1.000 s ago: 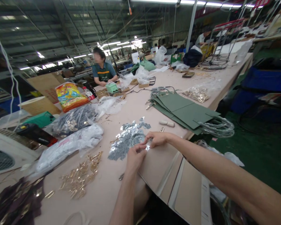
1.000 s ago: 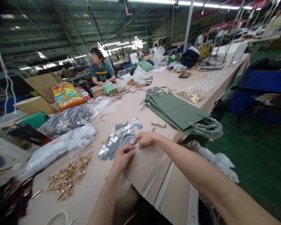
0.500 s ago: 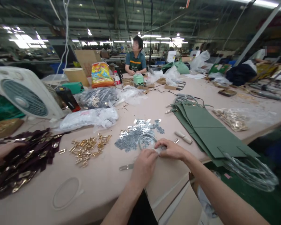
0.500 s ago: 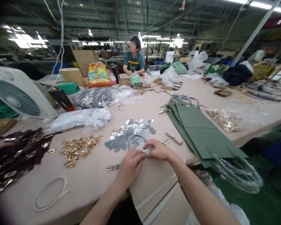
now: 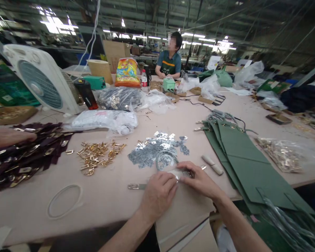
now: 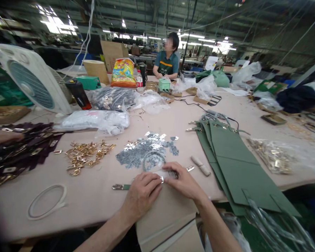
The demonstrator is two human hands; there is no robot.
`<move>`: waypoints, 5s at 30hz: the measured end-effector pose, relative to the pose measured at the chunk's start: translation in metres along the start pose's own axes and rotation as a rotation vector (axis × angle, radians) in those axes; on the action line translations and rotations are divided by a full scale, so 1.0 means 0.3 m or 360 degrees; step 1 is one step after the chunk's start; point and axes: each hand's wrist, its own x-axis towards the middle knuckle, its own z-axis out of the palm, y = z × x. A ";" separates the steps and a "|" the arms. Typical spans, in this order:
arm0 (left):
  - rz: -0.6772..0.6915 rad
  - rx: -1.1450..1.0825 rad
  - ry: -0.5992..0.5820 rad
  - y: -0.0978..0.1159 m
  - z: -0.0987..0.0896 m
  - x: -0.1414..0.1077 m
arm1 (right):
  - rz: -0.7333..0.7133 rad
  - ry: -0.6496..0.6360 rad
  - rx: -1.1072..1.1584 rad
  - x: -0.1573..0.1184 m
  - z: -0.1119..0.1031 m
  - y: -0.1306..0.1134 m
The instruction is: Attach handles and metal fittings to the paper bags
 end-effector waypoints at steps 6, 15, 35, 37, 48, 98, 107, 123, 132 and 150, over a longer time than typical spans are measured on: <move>0.0003 -0.0042 0.0007 -0.022 0.022 0.012 | 0.0203 0.0961 -0.0525 0.046 -0.226 0.161; -0.0068 -0.0050 -0.0005 -0.050 0.027 0.013 | 0.0353 0.1107 -0.0925 0.039 -0.202 0.299; -0.0178 -0.0077 -0.0082 -0.084 0.035 0.004 | -0.0569 0.1252 0.1307 0.041 0.311 -0.056; -0.0196 -0.0092 -0.0103 -0.086 0.034 0.003 | -0.0612 0.1274 0.1242 0.040 0.326 -0.061; -0.0169 -0.0148 -0.0040 -0.104 0.024 0.003 | -0.0550 0.1490 0.0976 0.086 0.378 -0.086; -0.0184 -0.0091 0.0069 -0.097 -0.004 -0.028 | -0.0455 0.0935 0.0959 0.118 0.313 -0.166; -0.0204 -0.0153 0.0063 -0.098 0.002 -0.029 | -0.0422 0.0902 0.0800 0.089 0.346 -0.165; -0.0238 -0.0157 -0.0010 -0.098 0.000 -0.036 | -0.0552 0.1024 0.1092 0.052 0.331 -0.139; -0.0266 -0.0158 -0.0014 -0.099 -0.007 -0.033 | -0.0644 0.1065 0.1057 0.036 0.402 -0.116; -0.0322 -0.0164 -0.0085 -0.090 -0.031 -0.033 | -0.0390 0.1135 0.0846 0.123 0.363 -0.174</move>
